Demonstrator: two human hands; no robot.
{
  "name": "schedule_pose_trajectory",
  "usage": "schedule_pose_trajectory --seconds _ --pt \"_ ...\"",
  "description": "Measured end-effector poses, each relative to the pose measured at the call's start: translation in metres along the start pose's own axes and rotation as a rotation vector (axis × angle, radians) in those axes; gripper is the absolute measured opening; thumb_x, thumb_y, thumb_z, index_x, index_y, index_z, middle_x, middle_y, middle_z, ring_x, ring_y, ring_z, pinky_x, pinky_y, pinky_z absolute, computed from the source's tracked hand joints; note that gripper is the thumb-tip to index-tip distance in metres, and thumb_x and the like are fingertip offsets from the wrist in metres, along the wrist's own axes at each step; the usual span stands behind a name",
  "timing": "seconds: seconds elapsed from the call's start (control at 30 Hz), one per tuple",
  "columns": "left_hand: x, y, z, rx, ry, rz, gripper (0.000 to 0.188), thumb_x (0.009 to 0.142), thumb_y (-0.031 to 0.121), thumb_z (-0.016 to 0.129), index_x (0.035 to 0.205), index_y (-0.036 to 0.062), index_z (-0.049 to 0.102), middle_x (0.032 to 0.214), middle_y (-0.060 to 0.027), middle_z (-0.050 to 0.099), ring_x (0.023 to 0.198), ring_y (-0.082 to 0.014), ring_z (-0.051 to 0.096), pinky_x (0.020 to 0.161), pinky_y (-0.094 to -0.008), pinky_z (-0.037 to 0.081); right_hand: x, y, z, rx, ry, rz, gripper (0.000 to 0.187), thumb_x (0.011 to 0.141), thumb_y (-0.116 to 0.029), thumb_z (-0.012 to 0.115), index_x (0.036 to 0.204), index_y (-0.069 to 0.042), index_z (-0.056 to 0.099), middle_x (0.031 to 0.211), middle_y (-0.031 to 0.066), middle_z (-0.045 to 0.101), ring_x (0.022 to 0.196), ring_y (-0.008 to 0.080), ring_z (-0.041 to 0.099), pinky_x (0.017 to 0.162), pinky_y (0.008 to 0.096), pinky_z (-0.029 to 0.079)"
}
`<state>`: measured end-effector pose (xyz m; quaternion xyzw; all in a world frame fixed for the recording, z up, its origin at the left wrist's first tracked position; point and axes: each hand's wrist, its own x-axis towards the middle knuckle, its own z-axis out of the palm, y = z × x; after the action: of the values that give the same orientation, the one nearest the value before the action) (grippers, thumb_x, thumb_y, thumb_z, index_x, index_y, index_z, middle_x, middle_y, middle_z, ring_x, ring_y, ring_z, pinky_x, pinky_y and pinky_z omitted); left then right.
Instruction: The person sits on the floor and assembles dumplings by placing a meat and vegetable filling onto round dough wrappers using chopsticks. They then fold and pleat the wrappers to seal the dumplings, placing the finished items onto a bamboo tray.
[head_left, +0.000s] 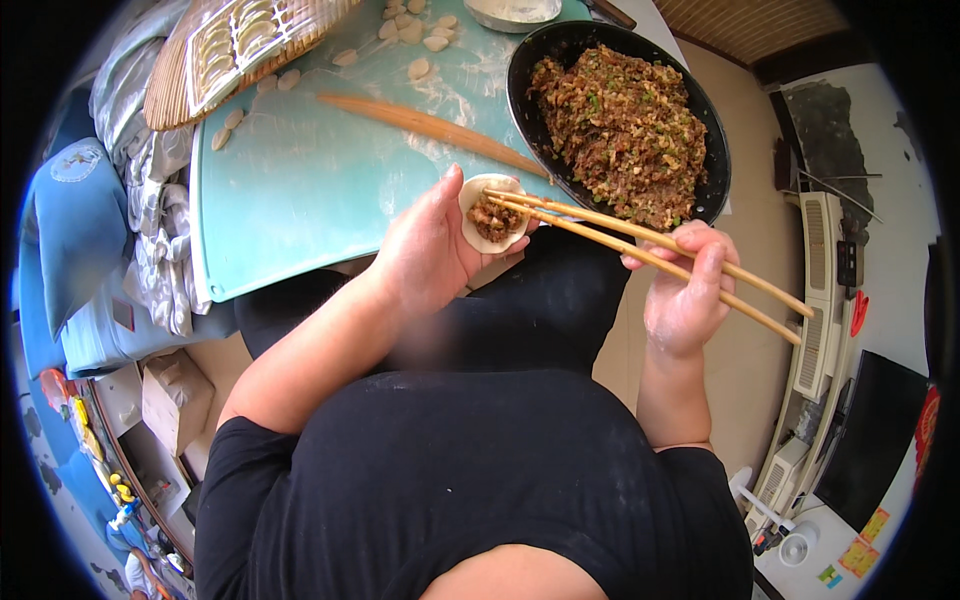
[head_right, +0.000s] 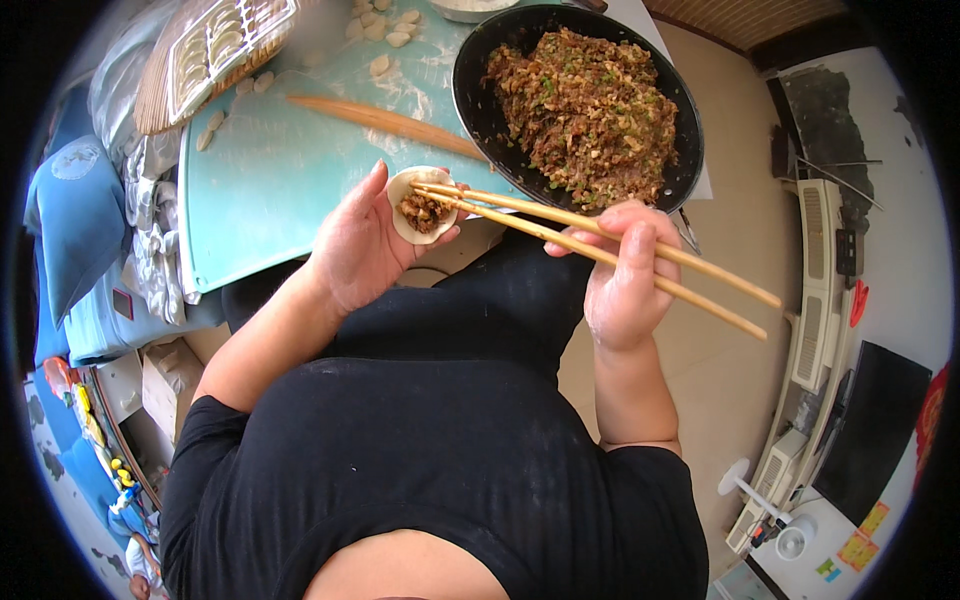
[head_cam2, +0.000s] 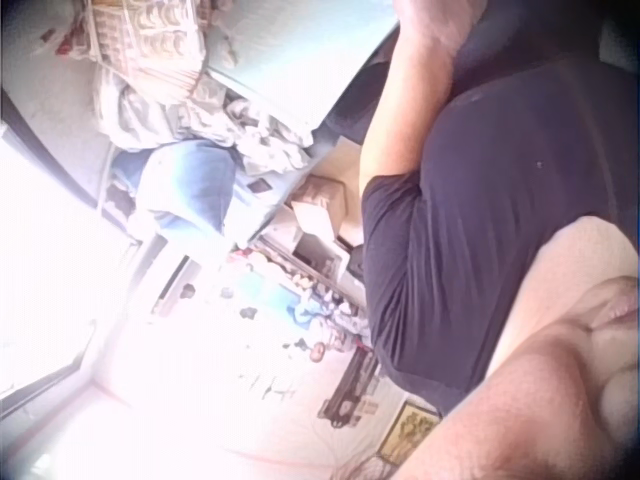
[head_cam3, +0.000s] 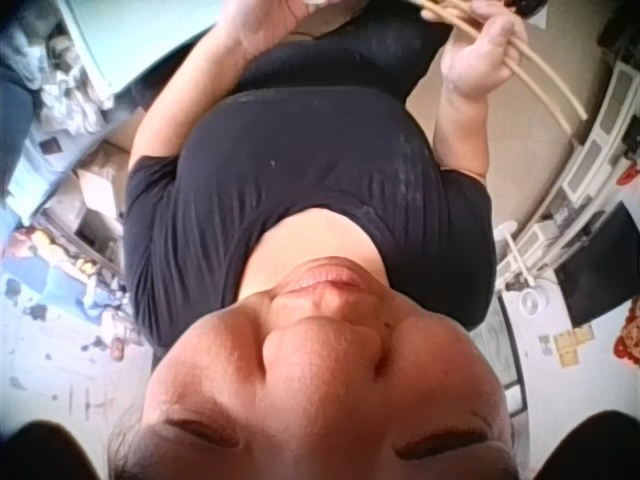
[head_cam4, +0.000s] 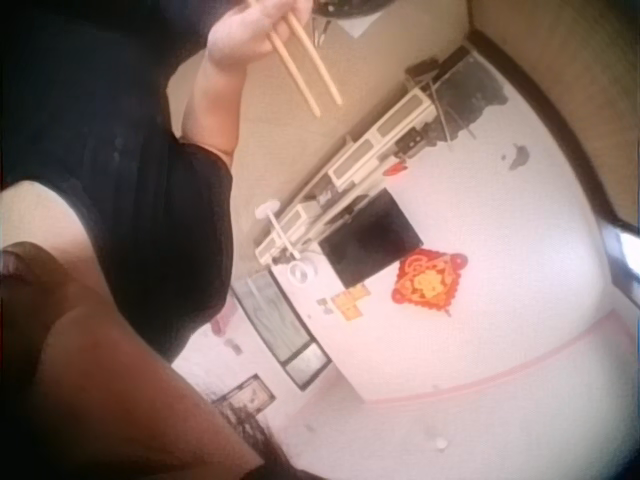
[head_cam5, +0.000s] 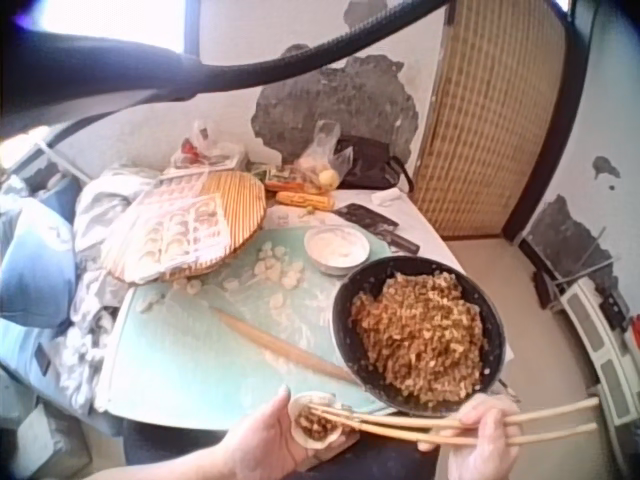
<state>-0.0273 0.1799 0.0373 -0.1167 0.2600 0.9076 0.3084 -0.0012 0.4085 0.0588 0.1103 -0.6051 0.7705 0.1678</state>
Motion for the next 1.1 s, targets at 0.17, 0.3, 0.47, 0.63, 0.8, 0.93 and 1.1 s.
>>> schedule_pose_trajectory --seconds 0.17,0.3,0.47,0.63,0.8,0.93,1.1 --pt "0.001 -0.001 0.000 0.022 -0.014 0.019 0.057 0.097 0.043 0.021 0.126 -0.0026 0.041 0.123 -0.0176 0.050 0.113 -0.0272 0.051 0.094 -0.0364 0.044 0.002 -0.004 0.010 -0.133 -0.150 -0.212 0.032 0.096 -0.026 0.036 0.088 0.003 0.049 0.079 0.0157 0.050 0.061 0.0243 0.057 0.056 0.0375 0.055" --pt "0.002 -0.001 -0.004 -0.008 0.019 0.013 0.056 0.097 0.043 0.022 0.124 -0.0023 0.042 0.122 -0.0194 0.050 0.112 -0.0270 0.051 0.094 -0.0364 0.044 -0.003 -0.011 0.013 -0.315 -0.286 -0.383 0.033 0.094 -0.029 0.044 0.083 0.001 0.051 0.074 0.0132 0.054 0.061 0.0252 0.060 0.056 0.0340 0.053" --pt "0.001 0.001 0.001 -0.077 0.075 0.007 0.056 0.097 0.043 0.021 0.122 -0.0025 0.043 0.120 -0.0208 0.051 0.111 -0.0297 0.051 0.094 -0.0371 0.043 -0.003 -0.018 0.019 -0.485 -0.476 -0.459 0.037 0.092 -0.039 0.046 0.084 -0.002 0.049 0.075 0.0127 0.053 0.062 0.0272 0.060 0.056 0.0371 0.054" --pt "0.002 0.005 -0.003 -0.127 0.042 0.085 0.056 0.097 0.042 0.020 0.121 -0.0028 0.042 0.121 -0.0218 0.050 0.111 -0.0315 0.051 0.094 -0.0381 0.043 -0.011 -0.020 0.019 -0.445 -0.301 -0.530 0.038 0.093 -0.038 0.044 0.086 -0.001 0.047 0.077 0.0142 0.052 0.059 0.0284 0.060 0.054 0.0367 0.055" --pt "0.003 0.005 0.003 -0.250 0.001 0.172 0.056 0.097 0.041 0.020 0.121 -0.0042 0.042 0.120 -0.0222 0.050 0.113 -0.0329 0.048 0.097 -0.0405 0.040 -0.020 -0.015 0.032 -0.692 -0.461 -0.698 0.027 0.092 -0.029 0.049 0.093 -0.001 0.051 0.075 0.0118 0.055 0.065 0.0283 0.063 0.058 0.0362 0.056" --pt "0.006 0.004 0.007 -0.295 -0.011 0.209 0.056 0.097 0.041 0.020 0.120 -0.0056 0.042 0.120 -0.0222 0.050 0.115 -0.0339 0.046 0.100 -0.0421 0.037 -0.017 -0.020 0.042 -0.733 -0.553 -0.760 0.027 0.091 -0.028 0.051 0.093 -0.001 0.052 0.079 0.0130 0.056 0.069 0.0289 0.063 0.059 0.0359 0.055" --pt "0.007 0.004 0.008 -0.343 -0.003 0.239 0.057 0.097 0.041 0.018 0.121 -0.0065 0.039 0.121 -0.0231 0.048 0.115 -0.0347 0.046 0.100 -0.0425 0.037 -0.015 -0.023 0.050 -0.797 -0.586 -0.801 0.027 0.091 -0.027 0.052 0.093 -0.001 0.052 0.077 0.0131 0.056 0.069 0.0299 0.063 0.060 0.0363 0.056"
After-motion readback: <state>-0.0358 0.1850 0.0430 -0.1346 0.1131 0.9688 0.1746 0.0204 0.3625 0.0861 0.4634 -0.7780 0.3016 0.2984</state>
